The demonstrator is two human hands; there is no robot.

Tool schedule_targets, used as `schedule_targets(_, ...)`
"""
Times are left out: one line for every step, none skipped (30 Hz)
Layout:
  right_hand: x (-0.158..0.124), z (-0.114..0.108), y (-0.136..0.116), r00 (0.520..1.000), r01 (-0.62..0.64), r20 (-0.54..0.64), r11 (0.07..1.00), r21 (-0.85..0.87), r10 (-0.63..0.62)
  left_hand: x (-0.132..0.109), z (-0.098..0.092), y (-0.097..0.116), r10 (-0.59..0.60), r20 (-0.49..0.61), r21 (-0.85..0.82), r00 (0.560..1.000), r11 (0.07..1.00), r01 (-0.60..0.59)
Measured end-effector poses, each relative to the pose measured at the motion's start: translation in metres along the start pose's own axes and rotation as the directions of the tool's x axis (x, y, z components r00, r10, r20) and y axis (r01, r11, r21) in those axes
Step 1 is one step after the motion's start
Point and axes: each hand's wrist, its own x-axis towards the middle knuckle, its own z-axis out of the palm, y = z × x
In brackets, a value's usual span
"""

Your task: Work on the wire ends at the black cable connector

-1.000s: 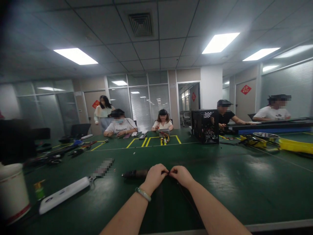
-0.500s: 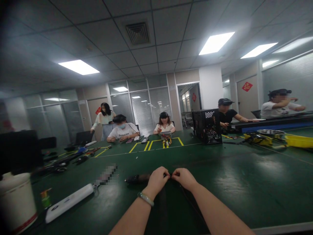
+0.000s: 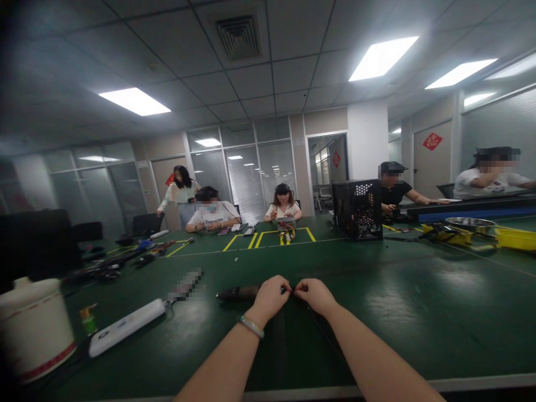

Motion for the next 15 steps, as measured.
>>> schedule_targets(0.0001, 0.0001, -0.0006, 1.000, -0.008, 0.003, 1.000, 0.003, 0.008, 0.0000, -0.0004, 0.0004, -0.010, 0.000, -0.003, 1.000, 1.000, 0.010)
schedule_targets(0.0003, 0.0005, -0.0011, 1.000, -0.018, 0.009, 1.000, 0.008, 0.018, -0.0001, -0.0009, 0.0008, -0.018, 0.003, -0.005, 1.000, 1.000, 0.018)
schedule_targets(0.0005, 0.0011, -0.0015, 0.999, -0.029, 0.018, 0.999, 0.015, 0.029, -0.0001, -0.0014, 0.0009, -0.024, 0.007, -0.007, 1.000, 1.000, 0.024)
schedule_targets(0.0008, 0.0019, -0.0017, 0.999, -0.040, 0.024, 0.999, 0.021, 0.039, -0.0001, -0.0018, 0.0009, -0.026, 0.009, -0.011, 1.000, 1.000, 0.026)
schedule_targets(0.0011, 0.0028, -0.0019, 0.998, -0.049, 0.031, 0.999, 0.023, 0.048, -0.0001, -0.0021, 0.0008, -0.022, 0.008, -0.018, 1.000, 1.000, 0.022)
schedule_targets(0.0014, 0.0037, -0.0019, 0.998, -0.053, 0.034, 0.998, 0.021, 0.052, -0.0001, -0.0022, 0.0006, -0.018, 0.004, -0.025, 1.000, 1.000, 0.018)
schedule_targets(0.0017, 0.0045, -0.0018, 0.998, -0.053, 0.036, 0.998, 0.015, 0.053, 0.0000, -0.0023, 0.0004, -0.018, 0.002, -0.028, 1.000, 0.999, 0.018)
schedule_targets(0.0019, 0.0050, -0.0017, 0.998, -0.053, 0.034, 0.999, 0.007, 0.053, 0.0000, -0.0024, 0.0004, -0.023, 0.002, -0.028, 1.000, 0.999, 0.023)
schedule_targets(0.0020, 0.0052, -0.0014, 0.998, -0.050, 0.031, 0.999, -0.001, 0.050, 0.0000, -0.0024, 0.0005, -0.028, 0.007, -0.025, 1.000, 0.999, 0.028)
schedule_targets(0.0022, 0.0052, -0.0011, 0.999, -0.046, 0.028, 0.999, -0.005, 0.047, 0.0000, -0.0026, 0.0008, -0.032, 0.013, -0.021, 0.999, 0.999, 0.032)
schedule_targets(0.0023, 0.0050, -0.0008, 0.999, -0.043, 0.026, 0.999, -0.006, 0.043, 0.0000, -0.0028, 0.0013, -0.035, 0.018, -0.017, 0.999, 0.999, 0.035)
schedule_targets(0.0024, 0.0047, -0.0004, 0.999, -0.041, 0.026, 0.999, -0.006, 0.041, -0.0001, -0.0030, 0.0019, -0.036, 0.023, -0.014, 0.999, 0.999, 0.037)
schedule_targets(0.0026, 0.0043, 0.0000, 0.999, -0.038, 0.028, 0.999, -0.003, 0.038, -0.0001, -0.0033, 0.0024, -0.037, 0.025, -0.011, 0.999, 0.999, 0.038)
schedule_targets(0.0027, 0.0040, 0.0005, 0.999, -0.036, 0.028, 0.999, 0.000, 0.036, -0.0002, -0.0034, 0.0027, -0.039, 0.025, -0.008, 0.999, 0.999, 0.039)
schedule_targets(0.0029, 0.0037, 0.0010, 0.999, -0.033, 0.027, 0.999, 0.004, 0.033, -0.0002, -0.0034, 0.0029, -0.039, 0.025, -0.004, 0.999, 0.999, 0.039)
